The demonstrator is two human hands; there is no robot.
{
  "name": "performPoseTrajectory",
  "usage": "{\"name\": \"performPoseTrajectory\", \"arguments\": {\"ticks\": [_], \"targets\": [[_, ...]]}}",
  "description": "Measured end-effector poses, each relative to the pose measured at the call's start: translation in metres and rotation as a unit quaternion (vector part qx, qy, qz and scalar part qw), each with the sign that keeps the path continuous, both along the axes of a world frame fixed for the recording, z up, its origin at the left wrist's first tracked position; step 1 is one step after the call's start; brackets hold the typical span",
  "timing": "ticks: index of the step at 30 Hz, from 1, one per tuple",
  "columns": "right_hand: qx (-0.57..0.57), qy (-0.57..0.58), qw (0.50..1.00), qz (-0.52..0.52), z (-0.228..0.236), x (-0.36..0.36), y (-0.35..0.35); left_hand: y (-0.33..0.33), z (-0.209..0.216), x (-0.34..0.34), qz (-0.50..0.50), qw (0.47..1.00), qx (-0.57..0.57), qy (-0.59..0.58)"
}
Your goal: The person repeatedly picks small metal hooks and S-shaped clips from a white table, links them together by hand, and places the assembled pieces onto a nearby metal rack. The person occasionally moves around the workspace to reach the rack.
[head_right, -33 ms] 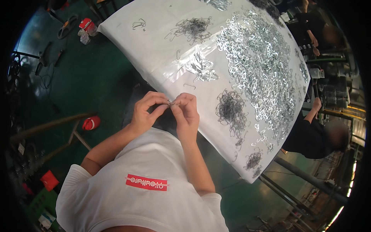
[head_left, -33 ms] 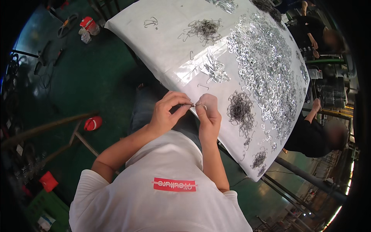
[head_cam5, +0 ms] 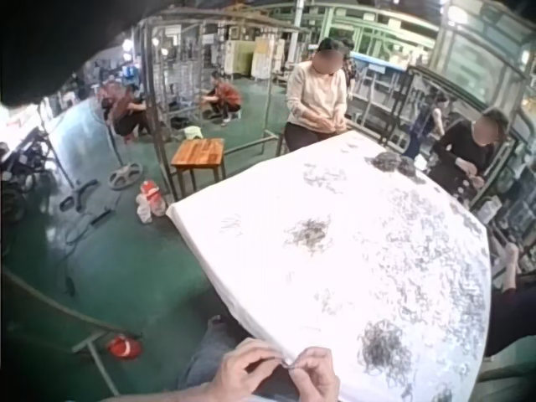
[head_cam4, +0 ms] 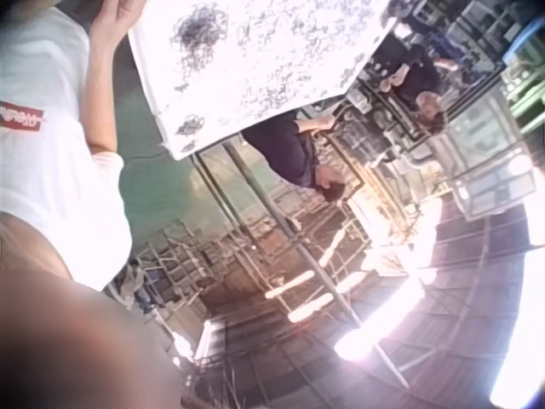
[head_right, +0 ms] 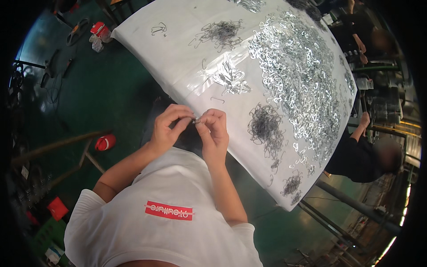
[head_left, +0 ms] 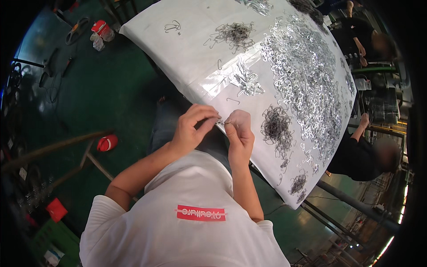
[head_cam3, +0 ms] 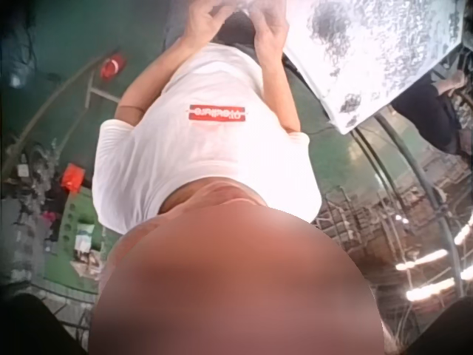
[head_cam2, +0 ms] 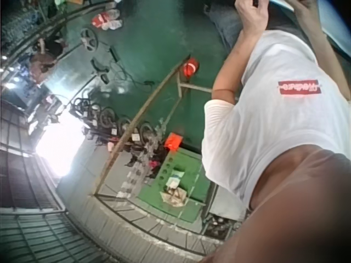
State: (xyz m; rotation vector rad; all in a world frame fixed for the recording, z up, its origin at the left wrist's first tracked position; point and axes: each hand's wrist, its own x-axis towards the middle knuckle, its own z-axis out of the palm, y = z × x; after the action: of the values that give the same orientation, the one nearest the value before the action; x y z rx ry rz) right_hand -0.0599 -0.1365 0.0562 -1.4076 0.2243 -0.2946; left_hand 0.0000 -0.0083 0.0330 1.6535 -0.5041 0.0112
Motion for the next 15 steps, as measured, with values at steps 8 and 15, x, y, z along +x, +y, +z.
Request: {"name": "performPoseTrajectory", "arguments": {"ticks": [8,15], "targets": [[-0.088,-0.03,0.996,-0.007,-0.001,-0.013,-0.007,-0.063,-0.057,0.092,-0.023,0.978,0.161,-0.131],[-0.091,-0.012,0.996,-0.011,-0.008,-0.021,-0.012,-0.106,-0.091,0.132,-0.093,0.918,0.277,-0.269]]}}
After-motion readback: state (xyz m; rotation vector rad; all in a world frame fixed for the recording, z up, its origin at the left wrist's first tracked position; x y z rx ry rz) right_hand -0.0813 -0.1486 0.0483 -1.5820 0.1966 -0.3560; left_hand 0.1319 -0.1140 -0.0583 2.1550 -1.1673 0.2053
